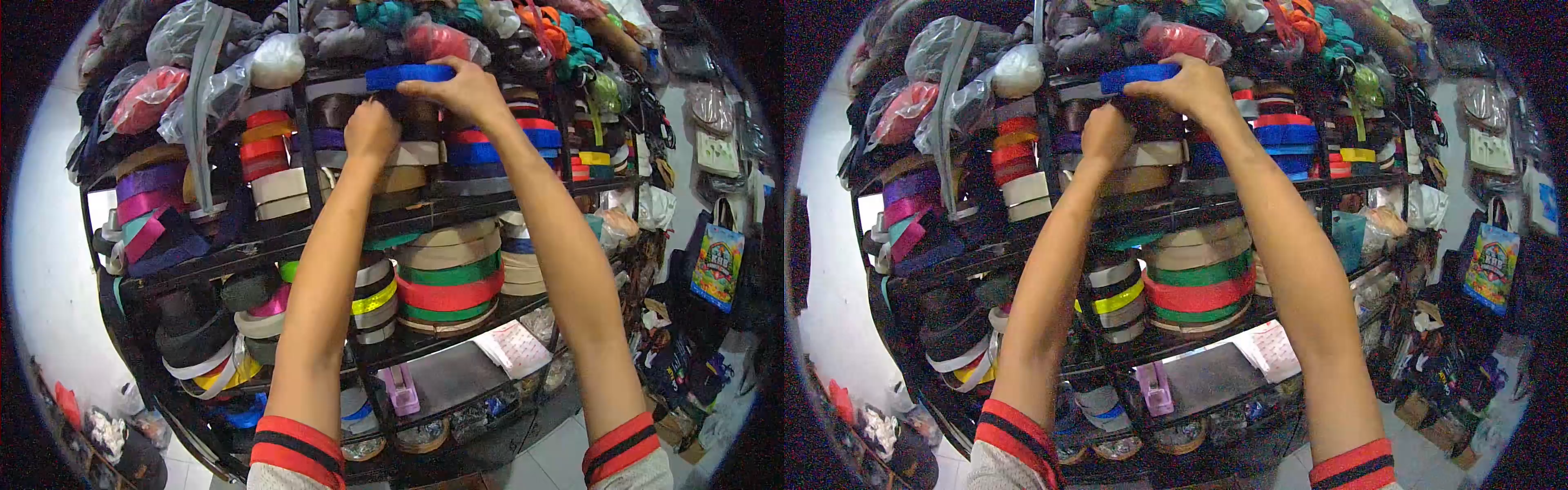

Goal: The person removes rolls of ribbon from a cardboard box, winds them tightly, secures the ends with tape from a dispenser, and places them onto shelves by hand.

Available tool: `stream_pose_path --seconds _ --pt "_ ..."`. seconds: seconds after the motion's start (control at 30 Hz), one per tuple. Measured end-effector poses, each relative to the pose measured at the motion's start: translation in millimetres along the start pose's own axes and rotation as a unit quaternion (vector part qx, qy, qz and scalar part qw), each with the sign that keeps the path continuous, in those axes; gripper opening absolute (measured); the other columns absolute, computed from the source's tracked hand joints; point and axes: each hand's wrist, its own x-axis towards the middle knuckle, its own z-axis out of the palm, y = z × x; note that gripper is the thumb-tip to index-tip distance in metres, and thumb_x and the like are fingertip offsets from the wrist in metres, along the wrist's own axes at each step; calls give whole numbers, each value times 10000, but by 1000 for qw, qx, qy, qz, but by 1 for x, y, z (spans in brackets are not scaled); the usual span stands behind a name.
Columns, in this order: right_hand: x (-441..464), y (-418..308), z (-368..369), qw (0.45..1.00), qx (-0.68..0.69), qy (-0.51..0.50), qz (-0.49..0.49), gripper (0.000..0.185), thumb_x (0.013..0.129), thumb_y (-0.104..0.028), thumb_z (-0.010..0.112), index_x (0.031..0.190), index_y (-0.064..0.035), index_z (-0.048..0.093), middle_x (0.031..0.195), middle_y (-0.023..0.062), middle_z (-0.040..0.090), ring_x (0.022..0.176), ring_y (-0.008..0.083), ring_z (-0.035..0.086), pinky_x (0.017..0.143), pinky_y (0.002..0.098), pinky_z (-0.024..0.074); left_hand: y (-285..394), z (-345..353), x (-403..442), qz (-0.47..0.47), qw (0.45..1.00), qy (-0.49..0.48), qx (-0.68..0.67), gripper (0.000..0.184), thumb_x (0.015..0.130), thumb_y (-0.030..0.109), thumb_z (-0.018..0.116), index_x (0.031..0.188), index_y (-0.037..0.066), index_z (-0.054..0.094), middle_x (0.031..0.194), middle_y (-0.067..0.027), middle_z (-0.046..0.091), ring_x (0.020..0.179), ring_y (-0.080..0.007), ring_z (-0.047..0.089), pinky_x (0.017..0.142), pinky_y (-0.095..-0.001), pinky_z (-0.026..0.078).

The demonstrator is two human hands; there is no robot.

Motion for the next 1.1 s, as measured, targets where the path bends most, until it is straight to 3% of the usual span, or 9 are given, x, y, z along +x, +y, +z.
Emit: stream_pose_path --seconds 0.1,0.27,0.37,0.57,0.77,0.8,0.83,0.9,1.1 --pt "12 13 -5 999 17 -43 -8 854 485 -697 718 1062 -71 650 1006 158 655 944 265 633 851 349 481 1 0 1 12 1000 15 -13 170 721 86 559 828 -37 608 873 -246 629 821 -414 616 756 -477 499" --pt "5 22 -5 999 41 -15 -8 878 478 -734 694 1062 -80 654 1008 151 655 951 262 629 858 358 477 -9 23 24 -25 994 3 -107 333 733 225 554 946 -21 626 972 -280 606 928 -448 575 837 -468 462" --pt "6 26 -5 1000 31 -5 -1 889 476 -733 695 1080 -83 647 1028 157 649 974 266 621 881 367 465 0 10 26 15 990 -30 -136 344 740 242 552 945 -26 624 962 -285 604 936 -438 576 842 -468 454" --pt "12 34 -3 1000 13 -10 -5 901 477 -731 694 1090 -74 638 1047 168 641 1002 282 608 899 379 453 -7 10 30 -3 993 -29 -119 340 714 181 530 951 -49 614 956 -296 601 948 -440 571 833 -471 449" --pt "16 14 8 996 -22 -51 69 840 465 -698 721 1019 -70 661 1032 192 639 1006 311 604 889 383 459 -8 15 29 -53 987 14 -148 441 698 155 515 1044 -118 522 975 -350 575 985 -471 542 885 -464 420" --pt "15 12 15 995 -85 -16 58 870 475 -671 735 1065 -41 626 1039 225 626 1006 350 597 888 397 460 -6 13 28 -66 986 10 -154 468 696 155 513 1071 -125 496 978 -358 570 987 -473 542 888 -463 418" --pt "10 7 20 992 -105 -9 68 1008 507 -646 736 1204 38 488 1081 260 597 1020 380 583 895 413 455 -4 12 27 -78 984 7 -160 497 694 156 511 1097 -131 470 981 -366 565 989 -474 541 891 -462 417" --pt "5 -2 32 987 -108 39 113 1181 496 -644 749 1256 152 320 1016 285 607 1008 355 592 881 388 457 -3 11 27 -87 983 3 -162 550 690 156 510 1143 -143 423 983 -377 558 991 -476 541 894 -459 417" --pt "0 -23 45 977 -49 102 180 1266 487 -578 800 1263 209 182 1170 322 511 1093 411 525 964 395 402 -5 12 26 -74 986 -3 -148 650 677 143 528 1220 -164 347 986 -383 556 989 -481 543 899 -451 425"
